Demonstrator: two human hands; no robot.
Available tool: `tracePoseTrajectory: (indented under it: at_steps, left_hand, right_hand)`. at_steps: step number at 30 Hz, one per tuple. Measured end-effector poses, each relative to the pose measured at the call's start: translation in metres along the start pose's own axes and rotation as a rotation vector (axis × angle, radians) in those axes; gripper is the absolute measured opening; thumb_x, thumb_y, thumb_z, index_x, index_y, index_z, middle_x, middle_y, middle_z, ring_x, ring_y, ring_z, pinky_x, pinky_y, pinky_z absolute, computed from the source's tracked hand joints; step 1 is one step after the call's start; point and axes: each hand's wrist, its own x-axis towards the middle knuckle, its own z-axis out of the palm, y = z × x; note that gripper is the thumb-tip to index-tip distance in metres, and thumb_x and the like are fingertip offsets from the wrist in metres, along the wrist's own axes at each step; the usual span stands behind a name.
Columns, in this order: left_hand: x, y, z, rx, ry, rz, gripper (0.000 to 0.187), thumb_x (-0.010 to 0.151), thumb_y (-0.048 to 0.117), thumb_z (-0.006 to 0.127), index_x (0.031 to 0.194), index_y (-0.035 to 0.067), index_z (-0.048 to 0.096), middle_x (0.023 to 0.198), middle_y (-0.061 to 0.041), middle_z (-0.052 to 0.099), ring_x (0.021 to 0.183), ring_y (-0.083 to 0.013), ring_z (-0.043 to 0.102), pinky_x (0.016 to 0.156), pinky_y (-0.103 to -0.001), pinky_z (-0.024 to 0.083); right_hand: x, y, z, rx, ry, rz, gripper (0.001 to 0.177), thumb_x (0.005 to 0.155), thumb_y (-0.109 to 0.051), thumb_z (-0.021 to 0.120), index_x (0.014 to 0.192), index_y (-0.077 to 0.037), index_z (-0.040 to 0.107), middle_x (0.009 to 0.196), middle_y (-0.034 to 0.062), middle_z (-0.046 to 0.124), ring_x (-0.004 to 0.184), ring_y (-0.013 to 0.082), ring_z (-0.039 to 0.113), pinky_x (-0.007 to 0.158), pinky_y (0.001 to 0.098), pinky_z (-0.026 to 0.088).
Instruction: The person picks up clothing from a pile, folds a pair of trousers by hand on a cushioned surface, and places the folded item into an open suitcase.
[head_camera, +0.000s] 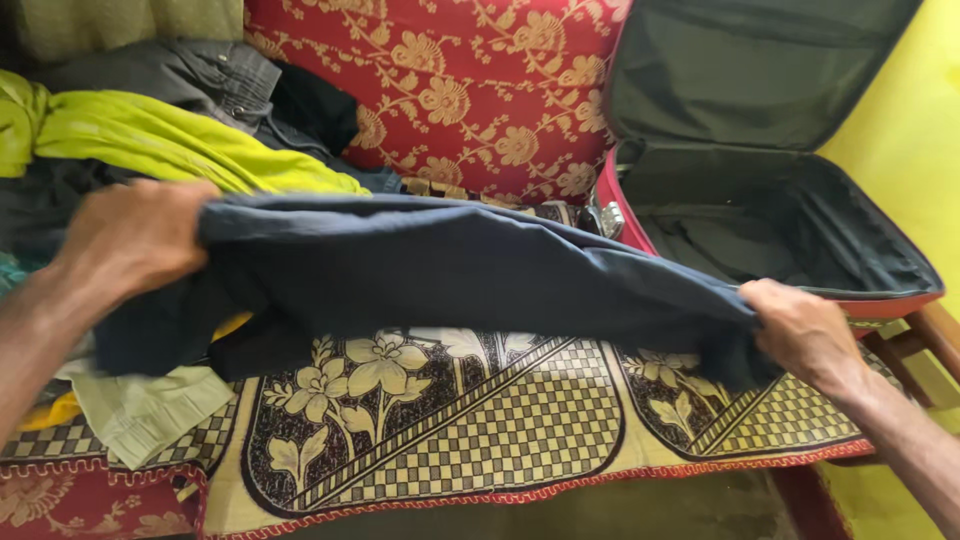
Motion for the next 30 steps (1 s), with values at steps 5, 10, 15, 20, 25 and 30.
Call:
tracePoseTrajectory:
  at_steps: [5, 10, 15, 20, 25, 30]
  left_hand:
    - [-0.053, -0.019, 0.008, 0.152, 0.474, 0.294, 0.013, 0.084, 0.013, 0.062, 0.097, 0.016, 0.061, 0.089, -0.003, 0.061, 0.085, -0.0231, 0.068, 0.071, -0.037, 0.054]
    - [-0.096, -0.024, 0.077, 0.083, 0.067, 0.595, 0.033, 0.066, 0.007, 0.068, 0.097, 0.018, 0.063, 0.088, -0.005, 0.061, 0.086, -0.0276, 0.062, 0.072, -0.041, 0.048]
    - [-0.099, -0.044, 0.131, 0.103, -0.21, 0.559, 0.053, 0.063, 0.004, 0.073, 0.111, 0.02, 0.062, 0.093, -0.002, 0.064, 0.091, -0.0271, 0.062, 0.082, -0.04, 0.046]
    - [-0.088, -0.043, 0.133, 0.007, -0.332, 0.511, 0.059, 0.065, 0.004, 0.074, 0.121, 0.015, 0.058, 0.088, -0.004, 0.068, 0.087, -0.0281, 0.065, 0.079, -0.041, 0.046]
    - [-0.111, -0.019, 0.131, 0.072, -0.496, 0.496, 0.055, 0.072, 0.006, 0.072, 0.123, 0.019, 0.055, 0.093, 0.0, 0.067, 0.098, -0.0238, 0.062, 0.088, -0.039, 0.045]
    - [-0.126, -0.01, 0.124, -0.084, -0.129, 0.713, 0.074, 0.045, 0.017, 0.076, 0.116, 0.009, 0.058, 0.106, -0.012, 0.063, 0.109, -0.0329, 0.056, 0.09, -0.044, 0.043]
  right_hand:
    - [-0.03, -0.004, 0.009, -0.116, 0.357, -0.202, 0.021, 0.078, -0.001, 0.065, 0.097, -0.01, 0.063, 0.091, 0.0091, 0.067, 0.084, 0.0284, 0.069, 0.073, 0.0404, 0.057]
    - [-0.078, -0.015, 0.108, -0.213, -0.034, -0.417, 0.037, 0.072, -0.013, 0.064, 0.109, -0.012, 0.066, 0.097, 0.0065, 0.067, 0.089, 0.0258, 0.066, 0.07, 0.04, 0.055]
    - [-0.088, -0.005, 0.131, -0.255, -0.041, -0.248, 0.043, 0.07, -0.012, 0.062, 0.113, -0.015, 0.066, 0.105, 0.0053, 0.067, 0.096, 0.0249, 0.064, 0.073, 0.0409, 0.051]
    - [-0.069, 0.004, 0.079, -0.62, -0.29, 0.034, 0.018, 0.089, -0.014, 0.06, 0.105, -0.022, 0.062, 0.097, -0.003, 0.06, 0.098, 0.016, 0.062, 0.081, 0.0323, 0.05]
    - [-0.095, 0.027, 0.094, -0.572, -0.217, -0.163, 0.034, 0.083, -0.017, 0.062, 0.117, -0.018, 0.064, 0.097, 0.0005, 0.061, 0.093, 0.0191, 0.064, 0.08, 0.0352, 0.053]
    - [-0.108, 0.039, 0.134, -0.694, -0.625, 0.139, 0.039, 0.09, -0.027, 0.061, 0.129, -0.025, 0.057, 0.11, -0.0004, 0.06, 0.104, 0.0197, 0.065, 0.074, 0.0432, 0.059]
